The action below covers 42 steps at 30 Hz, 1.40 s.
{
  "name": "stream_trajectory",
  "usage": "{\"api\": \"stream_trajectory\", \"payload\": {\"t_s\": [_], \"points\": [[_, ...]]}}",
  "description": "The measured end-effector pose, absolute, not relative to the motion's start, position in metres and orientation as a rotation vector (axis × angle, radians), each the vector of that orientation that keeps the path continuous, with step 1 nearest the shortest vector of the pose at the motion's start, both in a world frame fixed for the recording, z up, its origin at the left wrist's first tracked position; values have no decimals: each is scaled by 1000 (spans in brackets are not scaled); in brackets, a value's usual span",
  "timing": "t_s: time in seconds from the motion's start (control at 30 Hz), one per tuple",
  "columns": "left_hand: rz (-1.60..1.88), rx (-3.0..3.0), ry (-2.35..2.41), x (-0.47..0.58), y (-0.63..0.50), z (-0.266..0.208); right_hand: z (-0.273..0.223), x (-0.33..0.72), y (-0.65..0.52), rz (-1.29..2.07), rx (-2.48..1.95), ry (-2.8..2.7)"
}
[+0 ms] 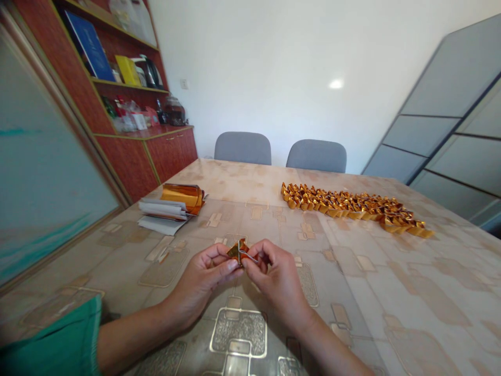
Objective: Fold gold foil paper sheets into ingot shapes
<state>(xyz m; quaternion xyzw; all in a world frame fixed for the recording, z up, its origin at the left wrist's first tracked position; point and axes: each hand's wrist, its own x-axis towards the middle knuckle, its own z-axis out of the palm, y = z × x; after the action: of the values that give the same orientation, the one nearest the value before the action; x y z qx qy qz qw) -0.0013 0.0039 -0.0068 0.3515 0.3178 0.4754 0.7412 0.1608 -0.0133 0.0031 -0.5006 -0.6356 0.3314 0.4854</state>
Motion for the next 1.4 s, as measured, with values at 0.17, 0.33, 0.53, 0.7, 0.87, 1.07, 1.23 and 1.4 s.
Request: {"api": "stream_trajectory", "payload": {"t_s": [0.17, 0.33, 0.53, 0.7, 0.87, 1.07, 1.23, 1.4], "points": [[1029, 783, 690, -1, 5, -10, 6, 164, -14, 683, -1244, -1660], [1019, 749, 668, -2, 5, -9, 4, 165, -13, 757, -1170, -1644], [1032, 712, 679, -2, 2, -9, 8, 163, -16, 707, -1165, -1665], [1049, 740, 655, -1, 2, -10, 7, 159, -15, 688, -1244, -1606], [1063, 782, 657, 0, 2, -10, 3, 157, -14, 753, -1253, -1558], [1082, 834, 674, 0, 2, -8, 3, 158, -16, 769, -1231, -1559], [1124, 951, 706, -1, 1, -7, 4, 158, -16, 773, -1167, -1567], [1133, 972, 724, -1, 1, -7, 6, 158, -16, 649, -1143, -1586]]}}
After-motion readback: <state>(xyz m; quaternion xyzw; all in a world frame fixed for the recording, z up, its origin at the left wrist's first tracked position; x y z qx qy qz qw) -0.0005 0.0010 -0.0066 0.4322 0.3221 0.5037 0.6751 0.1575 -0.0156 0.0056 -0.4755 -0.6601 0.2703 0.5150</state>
